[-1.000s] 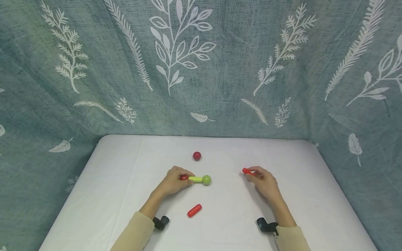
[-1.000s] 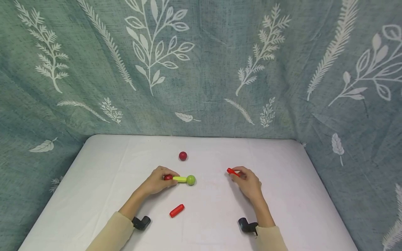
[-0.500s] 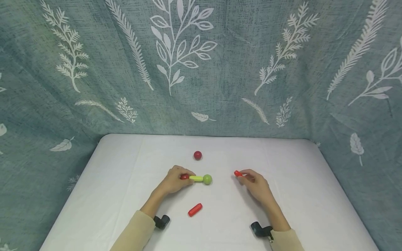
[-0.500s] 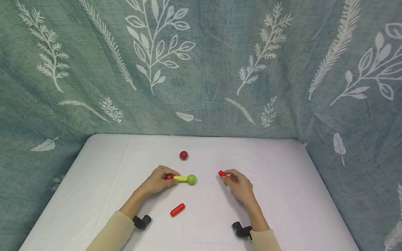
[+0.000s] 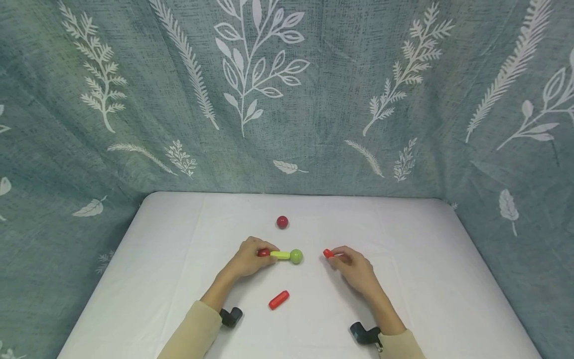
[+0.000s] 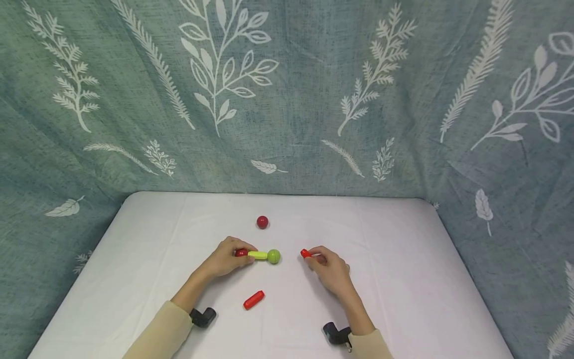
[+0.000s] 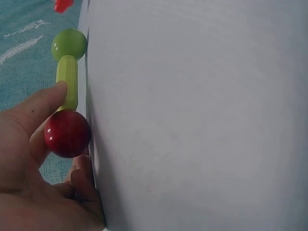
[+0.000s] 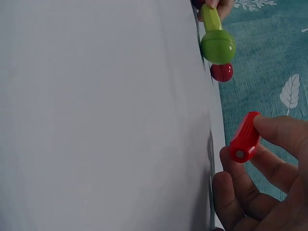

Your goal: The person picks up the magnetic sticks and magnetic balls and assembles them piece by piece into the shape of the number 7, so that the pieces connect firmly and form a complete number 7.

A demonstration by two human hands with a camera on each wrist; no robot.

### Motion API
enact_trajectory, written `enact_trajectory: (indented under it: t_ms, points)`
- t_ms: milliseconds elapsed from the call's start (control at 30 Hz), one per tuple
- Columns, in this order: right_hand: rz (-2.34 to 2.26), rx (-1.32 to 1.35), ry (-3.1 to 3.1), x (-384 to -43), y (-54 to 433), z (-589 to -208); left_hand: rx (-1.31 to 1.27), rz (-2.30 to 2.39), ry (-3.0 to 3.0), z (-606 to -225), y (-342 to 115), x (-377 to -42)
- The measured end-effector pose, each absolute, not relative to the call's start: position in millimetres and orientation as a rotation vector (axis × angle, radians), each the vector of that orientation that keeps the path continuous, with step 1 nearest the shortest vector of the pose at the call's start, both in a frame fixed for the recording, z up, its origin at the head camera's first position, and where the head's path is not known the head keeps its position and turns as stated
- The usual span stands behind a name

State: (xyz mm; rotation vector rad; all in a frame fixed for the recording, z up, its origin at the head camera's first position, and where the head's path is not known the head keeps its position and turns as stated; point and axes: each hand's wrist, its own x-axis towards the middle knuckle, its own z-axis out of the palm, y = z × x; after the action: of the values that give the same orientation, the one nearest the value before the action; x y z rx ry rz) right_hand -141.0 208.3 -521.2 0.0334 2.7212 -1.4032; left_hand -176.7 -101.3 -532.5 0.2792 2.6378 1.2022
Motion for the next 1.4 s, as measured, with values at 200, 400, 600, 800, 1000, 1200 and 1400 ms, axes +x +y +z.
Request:
enact_trajectory:
  t_ms: [200,400,600,800,1000,1200,1400]
  points:
    - [-1.424,0.016,2.713,-138.5,200.7,-522.6,0.273,1.208,2.632,-533.2,-100.4,-176.6]
    - [-1.423,0.004,2.702,-138.3,193.5,-524.4,0.279,1.213,2.635,-533.7,-100.0,-176.3]
    - [-1.440,-0.006,2.695,-136.1,187.6,-524.7,0.277,1.218,2.633,-533.3,-99.6,-175.1]
    - [-1.434,-0.020,2.673,-134.8,183.6,-525.2,0.269,1.234,2.624,-531.9,-99.2,-174.2]
    - [-1.418,-0.020,2.663,-133.8,181.5,-525.4,0.276,1.233,2.627,-532.4,-99.9,-174.0]
    - [-1.416,-0.008,2.623,-133.0,177.1,-524.4,0.276,1.241,2.622,-532.0,-100.3,-174.3]
    - [-1.434,0.006,2.594,-129.6,169.5,-522.2,0.277,1.237,2.623,-531.7,-99.9,-174.5]
